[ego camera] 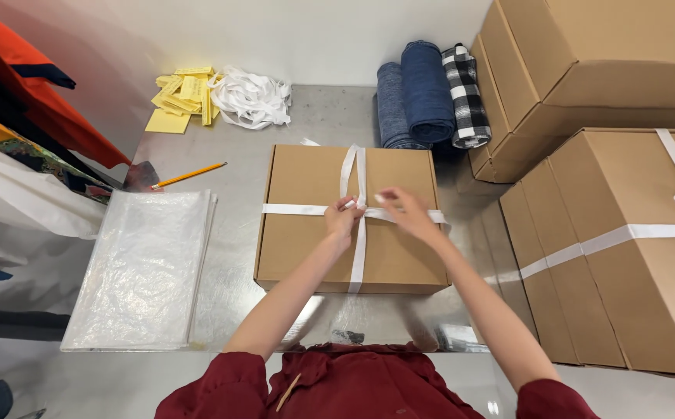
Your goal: The person places a plastic-wrapped item into a cardboard box and closes the lid. They then take a white ribbon, wrap it around the box, and tie a decorative bow on top.
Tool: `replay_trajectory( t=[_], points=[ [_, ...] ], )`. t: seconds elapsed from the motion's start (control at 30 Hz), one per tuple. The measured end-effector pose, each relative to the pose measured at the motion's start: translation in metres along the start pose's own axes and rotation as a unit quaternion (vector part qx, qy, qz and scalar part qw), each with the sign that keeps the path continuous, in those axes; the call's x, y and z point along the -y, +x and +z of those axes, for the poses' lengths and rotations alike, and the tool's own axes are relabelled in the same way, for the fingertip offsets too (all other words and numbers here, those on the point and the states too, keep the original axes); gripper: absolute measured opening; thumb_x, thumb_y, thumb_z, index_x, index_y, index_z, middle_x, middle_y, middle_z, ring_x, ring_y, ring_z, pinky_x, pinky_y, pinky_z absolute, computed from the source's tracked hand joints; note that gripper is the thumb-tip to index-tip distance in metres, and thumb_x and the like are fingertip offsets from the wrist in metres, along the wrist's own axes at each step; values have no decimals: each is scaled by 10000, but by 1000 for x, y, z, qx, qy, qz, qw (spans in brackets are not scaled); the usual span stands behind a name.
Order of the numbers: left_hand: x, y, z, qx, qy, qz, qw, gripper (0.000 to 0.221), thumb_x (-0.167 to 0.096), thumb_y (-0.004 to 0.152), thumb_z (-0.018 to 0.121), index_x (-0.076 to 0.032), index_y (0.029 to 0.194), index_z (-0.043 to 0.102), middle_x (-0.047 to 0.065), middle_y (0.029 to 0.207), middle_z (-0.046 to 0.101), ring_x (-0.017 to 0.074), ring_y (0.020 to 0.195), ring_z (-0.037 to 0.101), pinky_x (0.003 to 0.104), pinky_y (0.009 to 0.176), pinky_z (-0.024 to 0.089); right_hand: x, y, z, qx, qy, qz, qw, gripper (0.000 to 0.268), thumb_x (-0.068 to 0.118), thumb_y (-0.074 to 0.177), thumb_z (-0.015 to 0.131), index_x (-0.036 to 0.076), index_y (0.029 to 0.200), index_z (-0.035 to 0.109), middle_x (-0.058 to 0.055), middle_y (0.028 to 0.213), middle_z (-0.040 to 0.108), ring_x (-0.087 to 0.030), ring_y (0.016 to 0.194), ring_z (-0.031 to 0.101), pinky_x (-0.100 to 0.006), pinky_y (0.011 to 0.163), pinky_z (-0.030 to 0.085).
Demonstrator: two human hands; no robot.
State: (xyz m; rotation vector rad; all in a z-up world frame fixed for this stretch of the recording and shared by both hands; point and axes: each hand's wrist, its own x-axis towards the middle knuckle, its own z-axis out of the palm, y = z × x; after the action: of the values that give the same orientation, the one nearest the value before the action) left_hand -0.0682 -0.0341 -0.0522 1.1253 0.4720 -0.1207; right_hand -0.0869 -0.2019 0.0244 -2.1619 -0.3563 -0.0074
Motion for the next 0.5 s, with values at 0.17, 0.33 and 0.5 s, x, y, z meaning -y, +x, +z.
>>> replay_trajectory(
  t=[0.17,0.33,0.5],
  points=[
    [2,-3,0,-2,-14,-8,1000,672,123,733,777,52,1353,528,142,1188,672,220,1119,681,322,883,612,12,14,22,75,3,122,990,228,372,981,603,195,1118,647,-1,851,725,-176,816,706,-373,877,452],
    [2,5,-6,-6,-17,-4,1000,680,121,729,777,39,1359,533,137,1201,674,227,1129,685,326,890,609,-14,27,33,78,72,141,984,191,309,925,677,141,1017,685,6,712,644,-146,680,631,-296,688,483],
    [-25,-18,-13,-8,-36,-34,999,507,-25,876,717,20,1350,541,139,1226,704,296,1123,697,421,875,639,-18,28,38,31,-41,95,994,124,274,907,721,168,971,731,-97,764,665,-288,837,661,-384,751,499]
  ],
)
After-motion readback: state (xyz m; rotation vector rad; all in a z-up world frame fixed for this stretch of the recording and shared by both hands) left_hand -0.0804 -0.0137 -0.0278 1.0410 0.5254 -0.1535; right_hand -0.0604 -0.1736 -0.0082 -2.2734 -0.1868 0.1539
